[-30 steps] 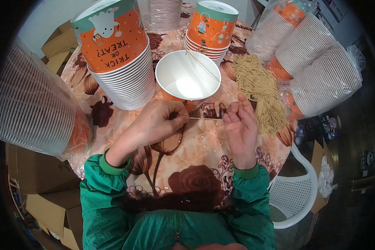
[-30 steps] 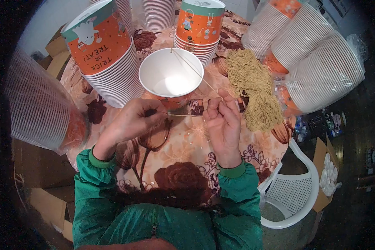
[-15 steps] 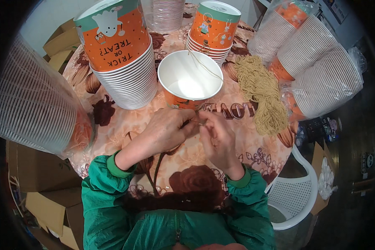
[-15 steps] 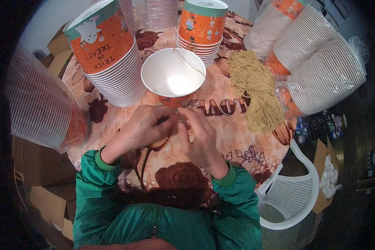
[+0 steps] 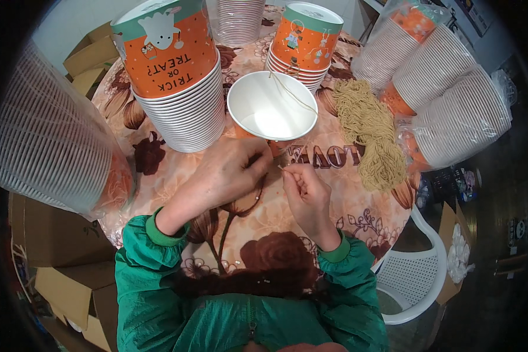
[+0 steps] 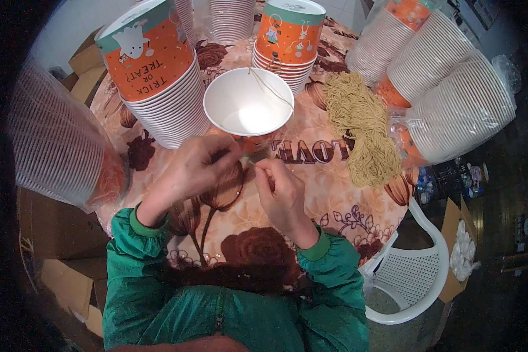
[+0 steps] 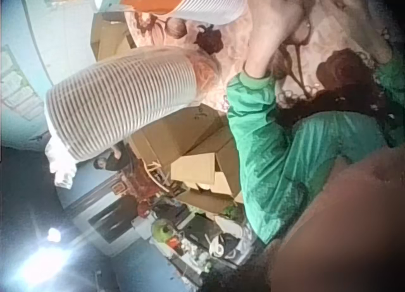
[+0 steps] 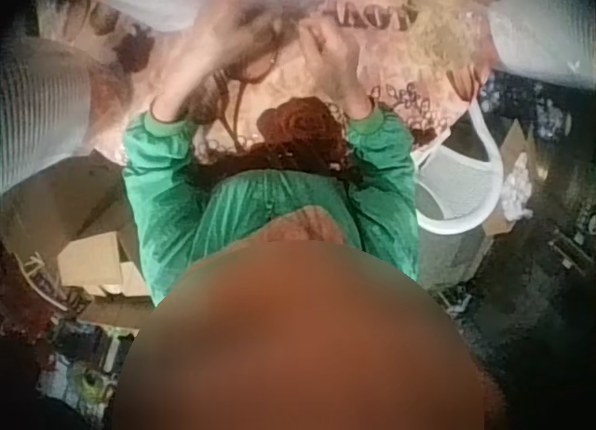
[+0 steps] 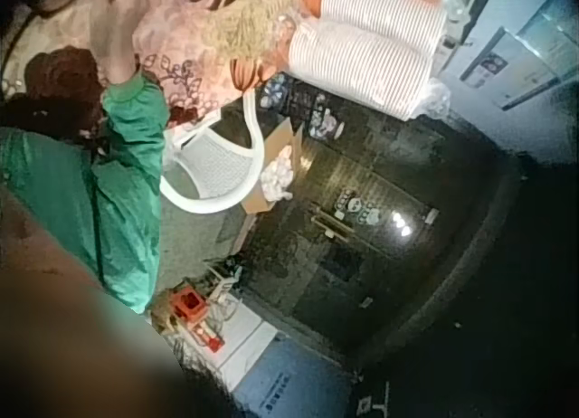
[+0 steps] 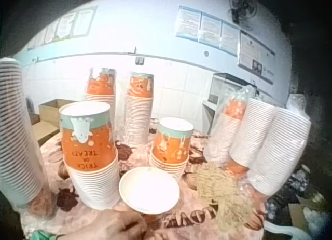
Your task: Threading pre-cut strings through holes in Halloween-themed paper cups to create handles.
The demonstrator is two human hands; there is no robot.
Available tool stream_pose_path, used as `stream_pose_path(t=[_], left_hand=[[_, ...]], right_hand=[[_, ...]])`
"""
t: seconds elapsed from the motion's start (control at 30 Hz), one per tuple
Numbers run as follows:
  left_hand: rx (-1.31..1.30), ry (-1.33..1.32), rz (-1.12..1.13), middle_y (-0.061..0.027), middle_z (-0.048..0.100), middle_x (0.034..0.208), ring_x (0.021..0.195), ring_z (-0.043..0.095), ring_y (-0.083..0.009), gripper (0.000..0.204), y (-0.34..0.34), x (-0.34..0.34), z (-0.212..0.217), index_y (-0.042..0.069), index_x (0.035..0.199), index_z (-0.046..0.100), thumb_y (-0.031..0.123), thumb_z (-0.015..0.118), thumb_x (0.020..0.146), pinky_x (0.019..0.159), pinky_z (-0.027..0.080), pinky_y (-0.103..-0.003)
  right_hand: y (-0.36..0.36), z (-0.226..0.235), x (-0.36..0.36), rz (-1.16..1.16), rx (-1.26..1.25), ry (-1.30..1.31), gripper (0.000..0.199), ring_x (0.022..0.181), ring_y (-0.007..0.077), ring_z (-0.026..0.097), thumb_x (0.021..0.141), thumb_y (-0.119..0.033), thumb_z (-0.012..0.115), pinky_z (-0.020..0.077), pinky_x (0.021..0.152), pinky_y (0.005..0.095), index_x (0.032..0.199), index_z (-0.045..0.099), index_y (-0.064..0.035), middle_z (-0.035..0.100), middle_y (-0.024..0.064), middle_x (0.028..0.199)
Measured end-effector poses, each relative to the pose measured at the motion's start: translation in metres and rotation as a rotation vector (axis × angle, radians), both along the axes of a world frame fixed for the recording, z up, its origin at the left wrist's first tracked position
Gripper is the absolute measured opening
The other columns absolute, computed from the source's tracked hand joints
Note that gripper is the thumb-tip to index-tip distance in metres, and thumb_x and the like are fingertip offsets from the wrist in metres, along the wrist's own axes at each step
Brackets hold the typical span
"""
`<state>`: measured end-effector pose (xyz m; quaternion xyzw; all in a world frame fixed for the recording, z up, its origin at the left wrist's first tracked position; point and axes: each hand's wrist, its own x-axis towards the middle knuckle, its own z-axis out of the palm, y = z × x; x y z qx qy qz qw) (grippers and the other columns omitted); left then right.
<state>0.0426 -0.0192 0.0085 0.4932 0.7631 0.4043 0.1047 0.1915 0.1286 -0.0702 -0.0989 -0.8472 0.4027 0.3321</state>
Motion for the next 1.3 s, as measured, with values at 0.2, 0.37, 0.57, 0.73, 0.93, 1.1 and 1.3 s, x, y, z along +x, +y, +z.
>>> stream_pose_path(t=[0.2,0.37,0.57,0.73,0.93,1.1,1.3], left_hand=[[0.173,0.278,0.099,-0.0121,0.068,0.097,0.088,0.068,-0.0290,0.014,-0.003,-0.012,0.008,0.003,0.102,0.070,0.006,0.074,0.088,0.077,0.053,-0.039],[0.300,0.652,-0.020,-0.0076,0.065,0.101,0.103,0.061,-0.0310,0.033,0.010,-0.023,-0.007,0.006,0.107,0.068,0.002,0.078,0.076,0.095,0.046,-0.044],[0.274,0.592,-0.074,-0.0069,0.061,0.093,0.095,0.061,-0.0266,0.026,0.020,-0.029,-0.025,0.008,0.103,0.068,0.008,0.077,0.079,0.090,0.043,-0.041],[0.251,0.544,-0.082,-0.0063,0.064,0.094,0.093,0.063,-0.0278,0.031,0.025,-0.022,-0.025,0.007,0.106,0.070,0.005,0.079,0.076,0.085,0.045,-0.041],[0.259,0.542,-0.090,-0.0061,0.063,0.093,0.091,0.063,-0.0268,0.029,0.026,-0.017,-0.024,0.007,0.105,0.070,0.007,0.078,0.078,0.081,0.042,-0.040],[0.258,0.546,-0.093,-0.0065,0.063,0.092,0.090,0.063,-0.0264,0.027,0.026,-0.014,-0.025,0.007,0.105,0.070,0.008,0.079,0.079,0.081,0.042,-0.040],[0.256,0.550,-0.100,-0.0062,0.063,0.091,0.088,0.062,-0.0269,0.026,0.025,-0.013,-0.025,0.008,0.103,0.070,0.010,0.080,0.079,0.080,0.042,-0.040]], right_hand=[[-0.003,0.008,-0.002,0.036,-0.520,-0.026,0.002,0.067,0.0039,0.056,0.102,-0.004,0.064,0.0449,0.060,0.0222,0.101,0.063,-0.0028,0.065,0.0000,0.079],[-0.001,0.010,-0.006,0.083,-0.648,-0.057,0.004,0.062,0.0019,0.048,0.102,-0.006,0.064,0.0391,0.058,0.0195,0.098,0.063,-0.0045,0.059,-0.0041,0.075],[-0.001,0.014,-0.012,0.082,-0.674,-0.033,0.006,0.061,0.0007,0.047,0.102,-0.009,0.067,0.0395,0.054,0.0210,0.100,0.063,-0.0051,0.053,-0.0067,0.071],[0.003,0.014,-0.018,0.096,-0.760,-0.019,0.007,0.060,0.0021,0.047,0.102,-0.010,0.066,0.0389,0.055,0.0213,0.101,0.064,-0.0044,0.054,-0.0055,0.070],[0.008,0.014,-0.019,0.105,-0.827,-0.008,0.006,0.061,0.0029,0.047,0.101,-0.009,0.066,0.0366,0.055,0.0218,0.099,0.065,-0.0036,0.055,-0.0041,0.069],[0.008,0.015,-0.019,0.105,-0.862,-0.003,0.006,0.061,0.0032,0.047,0.099,-0.008,0.066,0.0359,0.055,0.0221,0.097,0.065,-0.0032,0.055,-0.0039,0.069],[0.008,0.015,-0.019,0.111,-0.863,-0.007,0.006,0.061,0.0037,0.048,0.098,-0.008,0.066,0.0367,0.055,0.0222,0.098,0.066,-0.0021,0.057,-0.0030,0.072]])
